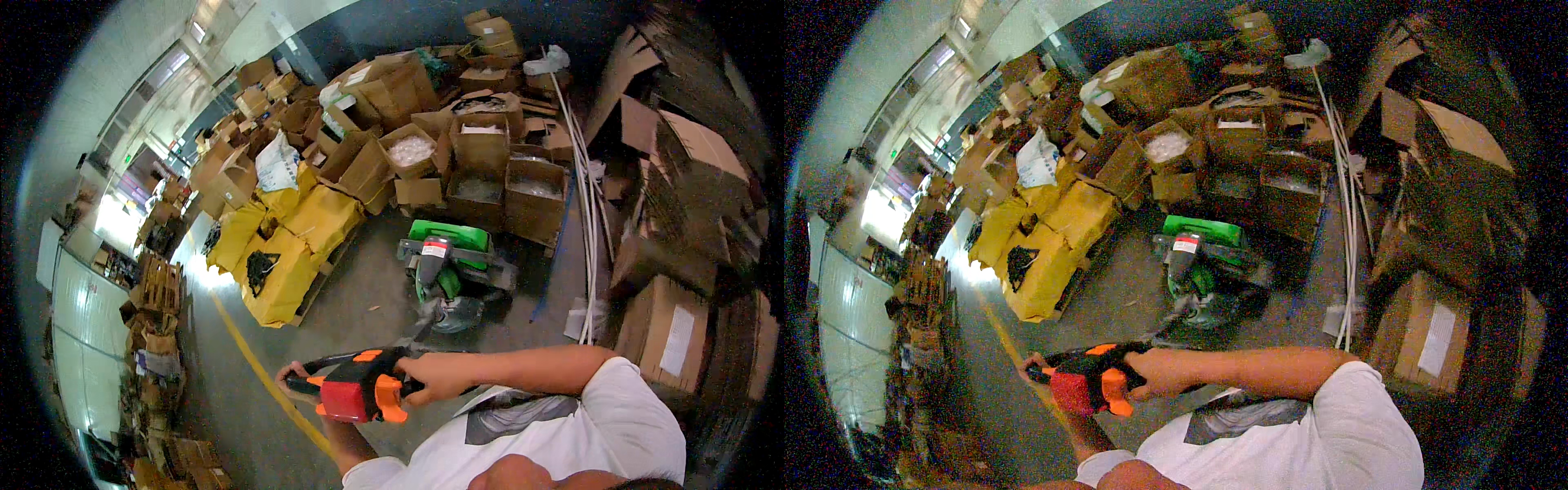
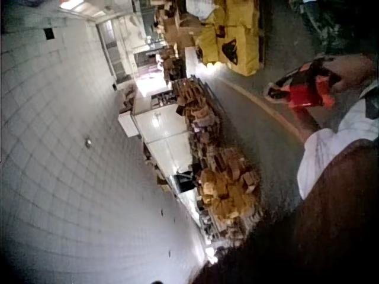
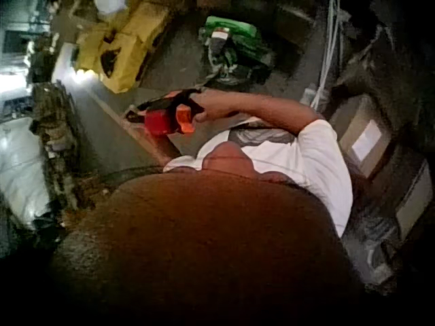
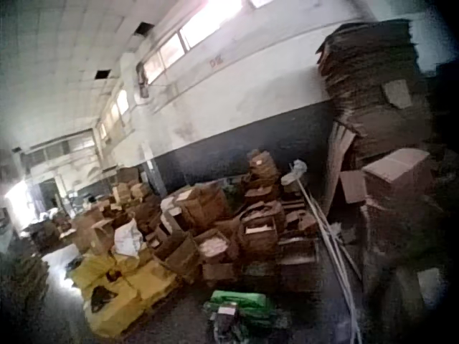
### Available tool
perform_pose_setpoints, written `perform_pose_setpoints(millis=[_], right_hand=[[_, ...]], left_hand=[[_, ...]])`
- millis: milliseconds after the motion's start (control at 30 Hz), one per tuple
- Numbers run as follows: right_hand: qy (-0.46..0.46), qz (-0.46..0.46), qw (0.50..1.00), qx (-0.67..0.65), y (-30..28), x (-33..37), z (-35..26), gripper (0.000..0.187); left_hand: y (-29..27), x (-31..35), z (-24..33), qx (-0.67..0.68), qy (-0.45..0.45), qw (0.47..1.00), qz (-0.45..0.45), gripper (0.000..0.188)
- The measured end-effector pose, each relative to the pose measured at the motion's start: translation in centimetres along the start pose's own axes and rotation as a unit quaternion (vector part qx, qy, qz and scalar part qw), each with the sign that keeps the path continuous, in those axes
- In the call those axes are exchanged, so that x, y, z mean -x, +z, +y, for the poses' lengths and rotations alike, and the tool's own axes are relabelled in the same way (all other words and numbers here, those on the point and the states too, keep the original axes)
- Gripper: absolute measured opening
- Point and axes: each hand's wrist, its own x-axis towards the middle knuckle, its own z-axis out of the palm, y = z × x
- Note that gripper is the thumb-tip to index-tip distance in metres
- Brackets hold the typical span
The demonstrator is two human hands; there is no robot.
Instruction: The person navigates through a warehouse while pulling an empty electric pallet jack, turning the handle to steer around stacks of boxes and bags.
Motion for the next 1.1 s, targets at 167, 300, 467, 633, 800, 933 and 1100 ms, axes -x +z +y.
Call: perform_pose_setpoints(millis=[167,300,467,633,800,933,1100], right_hand=[[0.026,-0.074,0.994,-0.078,2.3,1.4,-3.9,0.049],[0.086,0.006,0.982,0.165,6.0,0.2,-4.5,0.041],[0.130,0.149,0.953,0.229,11.7,-2.2,-2.2,0.030],[0.223,0.077,0.933,0.273,14.0,0.7,-2.7,0.025],[0.250,0.156,0.905,0.307,17.4,-0.3,-2.7,0.024],[0.252,0.187,0.883,0.349,19.5,-2.5,-1.0,0.030],[0.317,0.211,0.864,0.330,23.4,-4.8,0.1,0.038]], left_hand=[[-2.4,2.8,-3.6,0.086,-0.061,0.987,0.119,0.017],[-5.3,3.7,-7.0,0.150,-0.134,0.954,0.221,0.017],[-6.3,6.2,-8.5,0.198,-0.176,0.940,0.216,0.017],[-5.1,11.1,-8.5,0.233,-0.250,0.935,0.095,0.033],[-6.4,26.1,-13.7,0.096,-0.249,0.935,-0.233,0.029],[-7.4,43.4,-12.2,0.029,-0.299,0.764,-0.571,0.041],[-18.5,54.6,-6.3,0.045,-0.409,0.674,-0.614,0.041]])
